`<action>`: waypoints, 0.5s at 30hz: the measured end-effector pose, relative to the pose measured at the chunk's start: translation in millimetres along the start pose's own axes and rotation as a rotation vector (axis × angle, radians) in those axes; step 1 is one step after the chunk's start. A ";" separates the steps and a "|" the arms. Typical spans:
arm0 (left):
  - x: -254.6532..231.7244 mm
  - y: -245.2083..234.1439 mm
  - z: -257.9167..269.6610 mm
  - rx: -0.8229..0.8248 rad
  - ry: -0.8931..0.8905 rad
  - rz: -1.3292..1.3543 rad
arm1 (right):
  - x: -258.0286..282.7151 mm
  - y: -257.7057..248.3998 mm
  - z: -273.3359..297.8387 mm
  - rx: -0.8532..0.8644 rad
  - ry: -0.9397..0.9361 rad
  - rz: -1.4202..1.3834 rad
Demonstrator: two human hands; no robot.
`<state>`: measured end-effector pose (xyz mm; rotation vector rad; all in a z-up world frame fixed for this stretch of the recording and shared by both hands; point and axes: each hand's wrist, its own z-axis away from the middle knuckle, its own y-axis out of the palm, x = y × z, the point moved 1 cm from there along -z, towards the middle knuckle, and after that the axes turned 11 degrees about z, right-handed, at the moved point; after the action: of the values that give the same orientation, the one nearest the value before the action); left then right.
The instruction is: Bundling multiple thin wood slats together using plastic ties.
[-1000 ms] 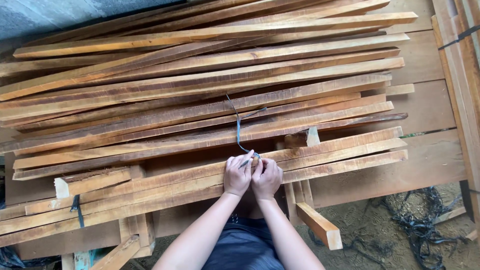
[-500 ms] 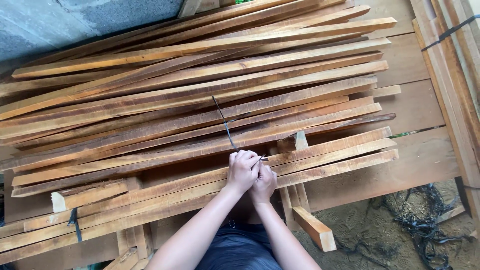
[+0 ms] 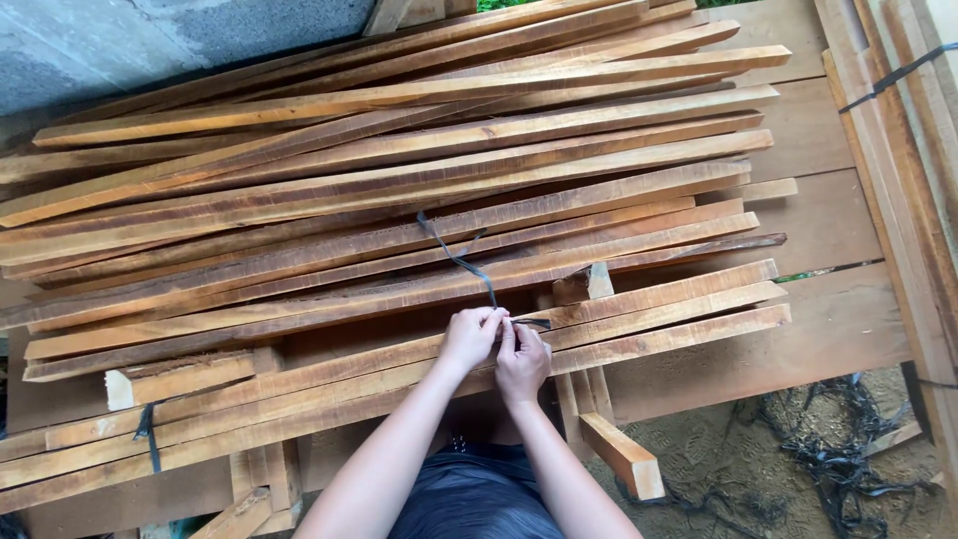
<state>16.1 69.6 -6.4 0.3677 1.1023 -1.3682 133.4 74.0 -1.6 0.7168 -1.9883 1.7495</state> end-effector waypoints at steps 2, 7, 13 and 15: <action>-1.9 -2.6 0.8 0.005 0.042 0.039 | 4.4 -7.7 -2.7 0.002 0.007 -0.023; 4.2 -11.8 2.2 0.010 0.142 0.080 | 19.1 -18.8 -9.2 0.035 0.064 -0.082; 15.1 -21.8 -7.3 0.198 0.159 0.171 | 23.6 -26.5 -19.5 0.230 0.268 -0.121; 13.8 -21.6 -11.6 0.226 0.164 0.162 | 14.2 -18.8 -21.1 0.291 0.336 -0.190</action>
<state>-10.4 65.2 -15.0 0.7293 1.0290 -1.3385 132.8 91.6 24.7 0.6267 -1.4182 1.9160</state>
